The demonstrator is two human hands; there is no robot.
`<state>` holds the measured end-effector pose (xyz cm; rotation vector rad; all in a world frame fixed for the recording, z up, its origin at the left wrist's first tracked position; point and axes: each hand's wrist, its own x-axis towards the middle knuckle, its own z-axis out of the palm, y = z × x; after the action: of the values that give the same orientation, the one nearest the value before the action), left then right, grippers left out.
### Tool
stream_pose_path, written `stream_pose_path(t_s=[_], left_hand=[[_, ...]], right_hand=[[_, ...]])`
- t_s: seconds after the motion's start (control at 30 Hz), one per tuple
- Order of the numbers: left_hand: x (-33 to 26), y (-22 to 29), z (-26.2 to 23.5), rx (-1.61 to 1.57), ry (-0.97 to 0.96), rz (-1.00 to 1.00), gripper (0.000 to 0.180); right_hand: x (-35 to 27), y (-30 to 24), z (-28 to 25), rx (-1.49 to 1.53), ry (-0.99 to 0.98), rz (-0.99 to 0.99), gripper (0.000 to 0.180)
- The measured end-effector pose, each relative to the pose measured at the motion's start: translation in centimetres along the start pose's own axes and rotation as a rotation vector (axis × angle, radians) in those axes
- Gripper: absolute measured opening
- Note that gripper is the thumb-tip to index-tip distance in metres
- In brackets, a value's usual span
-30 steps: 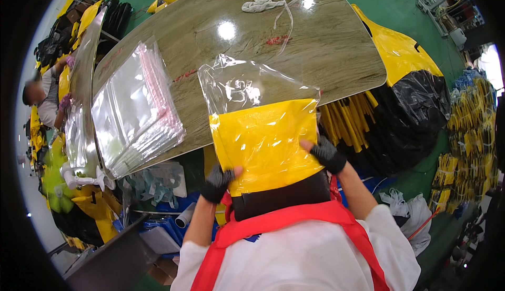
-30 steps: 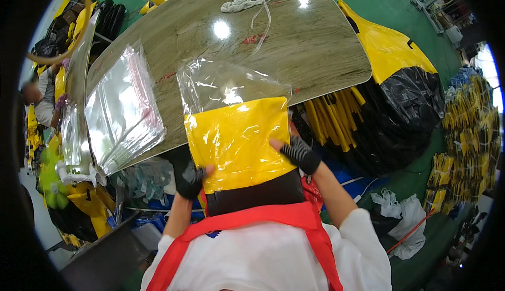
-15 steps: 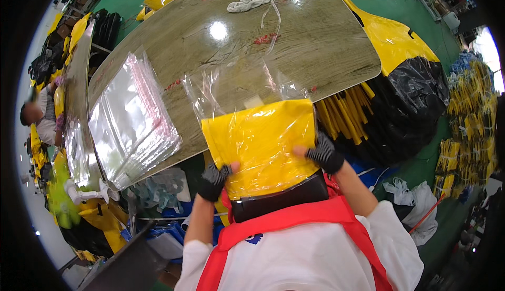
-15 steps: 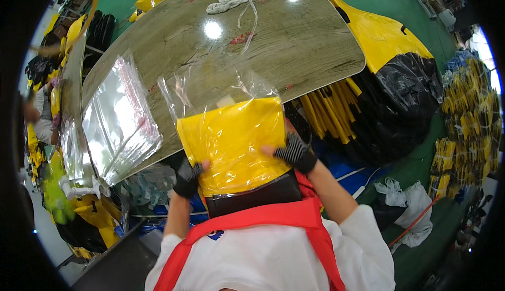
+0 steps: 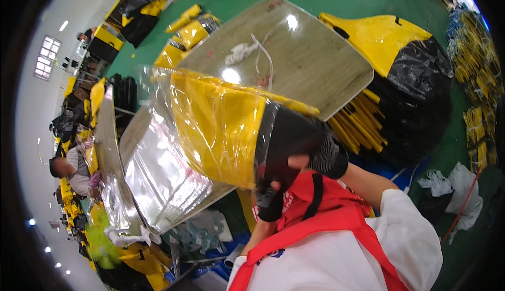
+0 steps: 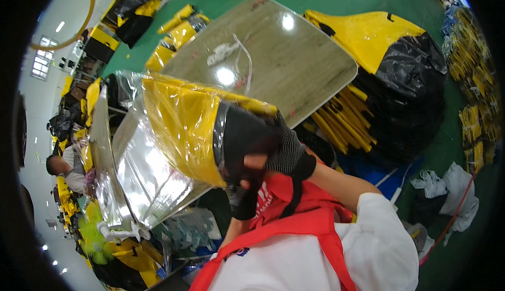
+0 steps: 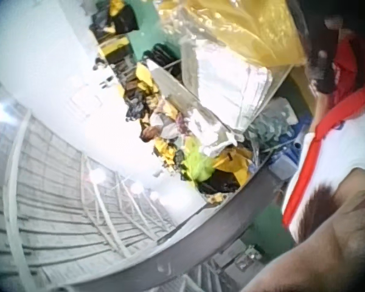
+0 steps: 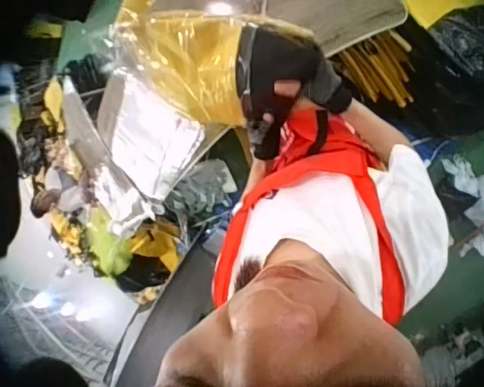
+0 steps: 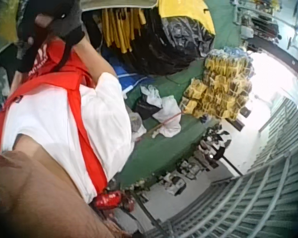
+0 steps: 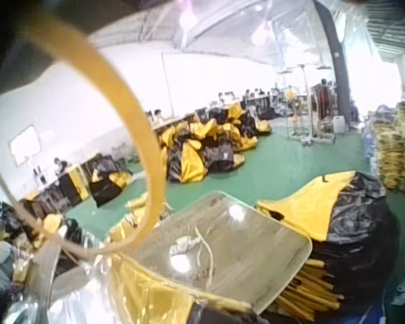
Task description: The person repeatedly folds yellow and black delivery bags and places them into clear plastic packaging sleeves. The person handles each bag one at a time, folds it, and inserts it into a sleeve on a table in a factory setting.
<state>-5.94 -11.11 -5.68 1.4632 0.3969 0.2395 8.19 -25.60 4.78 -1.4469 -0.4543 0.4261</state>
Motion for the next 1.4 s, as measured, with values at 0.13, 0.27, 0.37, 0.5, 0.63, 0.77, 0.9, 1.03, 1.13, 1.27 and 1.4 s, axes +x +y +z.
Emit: stream_pose_path(t_s=[0.13, 0.27, 0.37, 0.5, 0.63, 0.77, 0.9, 1.03, 1.13, 1.27, 1.4], left_hand=[[1.9, 5.5, -0.2, 0.952, -0.646, -0.06, 0.026], [3.5, 18.4, -2.4, 1.123, 0.05, 1.091, 0.034], [9.5, 24.8, -1.3, 1.431, -0.276, 1.125, 0.072], [11.7, 20.2, 0.3, 1.38, -0.537, 0.901, 0.048], [8.5, 16.6, 7.3, 0.827, -0.497, 1.297, 0.041], [9.4, 7.2, 1.5, 0.572, 0.171, 0.706, 0.066], [9.5, 2.8, 1.8, 0.378, 0.038, 0.112, 0.038], [2.2, 5.1, 5.9, 0.44, -0.486, 0.075, 0.022], [3.0, 15.5, 1.2, 1.063, -0.17, 0.928, 0.034], [7.3, 24.8, 0.7, 0.88, 0.055, 0.957, 0.054], [7.4, 21.0, -5.2, 1.078, 0.06, 0.783, 0.069]], right_hand=[[3.6, -1.6, -1.6, -0.036, -0.025, -0.261, 0.053], [4.1, 0.0, -4.3, -0.069, -0.146, -0.321, 0.037], [3.8, -1.6, -3.7, -0.177, -0.162, -0.37, 0.046], [4.3, 2.4, -4.1, -0.571, -0.02, -0.543, 0.067], [4.6, 6.1, -3.9, -0.097, 0.146, -0.342, 0.051], [5.2, 4.6, -4.9, 0.361, 0.292, -0.315, 0.056], [7.1, 3.7, -0.4, 0.81, 0.559, -0.344, 0.039], [9.7, -0.9, -1.5, 0.531, 0.314, -0.342, 0.045], [9.1, -6.2, -5.1, 0.048, -0.011, -0.487, 0.054], [6.0, -12.7, -3.0, -0.609, -0.164, -0.872, 0.055], [3.6, -12.8, -2.8, -0.17, 0.144, -0.653, 0.042]])
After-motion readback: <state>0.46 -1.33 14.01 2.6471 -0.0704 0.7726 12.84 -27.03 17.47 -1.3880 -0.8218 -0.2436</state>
